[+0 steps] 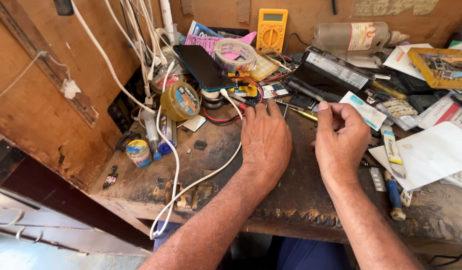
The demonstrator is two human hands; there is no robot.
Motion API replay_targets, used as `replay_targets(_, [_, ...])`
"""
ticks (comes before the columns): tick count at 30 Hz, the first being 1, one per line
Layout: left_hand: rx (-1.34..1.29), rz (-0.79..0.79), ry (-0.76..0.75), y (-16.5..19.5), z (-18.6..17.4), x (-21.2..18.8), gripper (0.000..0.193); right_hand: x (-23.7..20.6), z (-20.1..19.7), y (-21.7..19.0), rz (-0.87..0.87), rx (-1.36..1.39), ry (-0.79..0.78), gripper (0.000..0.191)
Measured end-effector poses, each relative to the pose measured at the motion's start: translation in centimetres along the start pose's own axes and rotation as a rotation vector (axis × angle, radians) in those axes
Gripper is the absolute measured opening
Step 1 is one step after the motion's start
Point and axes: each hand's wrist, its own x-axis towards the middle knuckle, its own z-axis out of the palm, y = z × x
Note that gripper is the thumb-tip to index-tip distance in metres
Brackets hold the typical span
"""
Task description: The person handles a smartphone and small electronic components on a cluttered workbench. They insert a SIM card into the phone, connect a charging cable, and examine a small circuit board and a keypad module.
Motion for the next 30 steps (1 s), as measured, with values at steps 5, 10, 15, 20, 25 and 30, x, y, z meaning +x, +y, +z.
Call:
replay_targets(5, [-0.052,-0.016,-0.032,-0.1,-0.2,-0.8,0.041,-0.3,-0.2,0.0,-0.031,-0.062,-0.005,0.022])
replay_targets(10, [-0.049,-0.018,-0.011,-0.1,-0.3,-0.7,0.041,-0.4,-0.1,-0.3,-0.039,-0.074,-0.018,0.022])
replay_targets(15, [-0.053,-0.018,-0.028,-0.2,-0.2,-0.9,0.042,-0.8,-0.2,-0.6,-0.023,-0.048,-0.030,0.020])
replay_targets(20, [-0.012,0.003,-0.025,-0.2,0.1,-0.7,0.031,-0.8,-0.1,-0.9,-0.031,-0.070,-0.031,0.021])
replay_targets(25, [-0.021,0.024,-0.020,-0.2,0.3,0.1,0.037,-0.8,0.0,-1.1,-0.025,-0.010,-0.047,0.020])
replay_targets(30, [-0.022,-0.032,0.039,-0.3,0.6,1.1,0.042,-0.7,0.1,-0.9,0.011,-0.035,-0.052,0.020])
